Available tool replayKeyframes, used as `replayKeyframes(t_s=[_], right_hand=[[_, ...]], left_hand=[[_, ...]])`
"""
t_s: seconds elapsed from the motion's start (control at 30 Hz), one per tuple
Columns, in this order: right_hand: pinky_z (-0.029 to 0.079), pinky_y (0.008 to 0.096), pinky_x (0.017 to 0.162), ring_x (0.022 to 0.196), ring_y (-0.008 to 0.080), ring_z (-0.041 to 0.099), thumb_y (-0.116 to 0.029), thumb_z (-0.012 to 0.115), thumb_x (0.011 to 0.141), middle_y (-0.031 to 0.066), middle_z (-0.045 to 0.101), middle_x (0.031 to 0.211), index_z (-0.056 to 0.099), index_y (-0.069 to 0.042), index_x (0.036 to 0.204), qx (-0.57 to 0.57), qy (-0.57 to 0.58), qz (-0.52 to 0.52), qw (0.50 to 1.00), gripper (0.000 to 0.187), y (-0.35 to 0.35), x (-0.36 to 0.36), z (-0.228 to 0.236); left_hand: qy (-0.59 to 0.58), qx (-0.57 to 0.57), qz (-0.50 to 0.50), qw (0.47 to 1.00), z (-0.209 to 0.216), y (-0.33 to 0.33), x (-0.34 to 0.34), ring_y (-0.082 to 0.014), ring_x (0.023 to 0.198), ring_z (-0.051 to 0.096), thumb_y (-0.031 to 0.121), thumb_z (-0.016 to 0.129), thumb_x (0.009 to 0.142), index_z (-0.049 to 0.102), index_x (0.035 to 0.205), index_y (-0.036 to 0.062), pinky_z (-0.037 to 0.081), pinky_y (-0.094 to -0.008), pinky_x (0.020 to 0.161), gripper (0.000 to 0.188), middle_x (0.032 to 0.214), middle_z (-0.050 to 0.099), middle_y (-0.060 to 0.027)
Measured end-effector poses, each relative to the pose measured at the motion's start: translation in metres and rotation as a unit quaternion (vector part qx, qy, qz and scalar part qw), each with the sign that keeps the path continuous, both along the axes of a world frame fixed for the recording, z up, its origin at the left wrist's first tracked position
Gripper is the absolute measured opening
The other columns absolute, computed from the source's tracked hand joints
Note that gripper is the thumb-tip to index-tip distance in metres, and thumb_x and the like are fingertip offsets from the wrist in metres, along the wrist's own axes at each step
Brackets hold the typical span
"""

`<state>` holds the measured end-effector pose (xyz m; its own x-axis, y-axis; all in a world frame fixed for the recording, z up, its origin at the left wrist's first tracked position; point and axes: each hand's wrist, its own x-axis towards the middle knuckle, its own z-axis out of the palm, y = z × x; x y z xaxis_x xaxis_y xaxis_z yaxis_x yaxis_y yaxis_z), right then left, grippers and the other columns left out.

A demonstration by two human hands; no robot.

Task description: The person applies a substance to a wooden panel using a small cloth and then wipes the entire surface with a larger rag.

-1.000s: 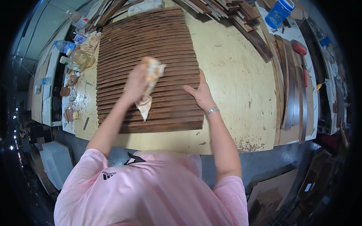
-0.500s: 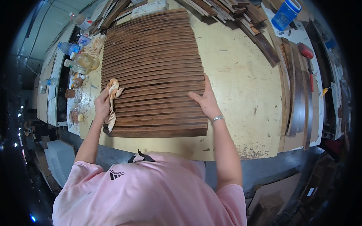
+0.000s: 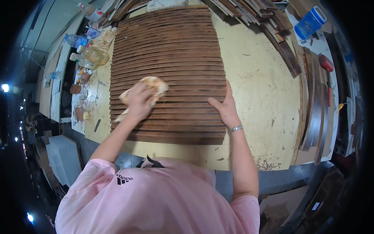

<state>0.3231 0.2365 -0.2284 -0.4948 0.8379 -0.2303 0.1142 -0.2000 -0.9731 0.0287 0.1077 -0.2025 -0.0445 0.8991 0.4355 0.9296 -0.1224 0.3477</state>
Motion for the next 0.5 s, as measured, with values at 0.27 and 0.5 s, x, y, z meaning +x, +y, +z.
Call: replayKeyframes(t_s=[0.27,0.5], right_hand=[[0.038,0.0355,0.112,0.134,0.0254,0.045,-0.012,0.076,0.085,0.0203,0.044,0.148,0.015,0.003,0.156,0.052,-0.030,-0.012,0.998,0.095,0.004,0.001,-0.018],[0.040,0.0354,0.110,0.130,0.0250,0.050,-0.010,0.074,0.086,0.0193,0.049,0.144,0.017,0.003,0.156,0.015,0.004,-0.012,1.000,0.091,-0.001,0.000,-0.012]], left_hand=[[-0.063,0.031,-0.141,0.987,-0.015,0.067,0.087,-0.0299,0.087,0.060,0.014,0.079,0.069,0.072,0.092,0.0119,0.048,-0.0427,0.075,0.024,0.092,0.062,-0.0048],[-0.071,-0.054,0.242,0.966,0.019,-0.082,-0.107,-0.0313,0.095,0.064,0.007,0.077,0.077,0.077,0.092,0.0063,0.050,-0.0413,0.090,0.016,0.098,0.071,-0.0113]])
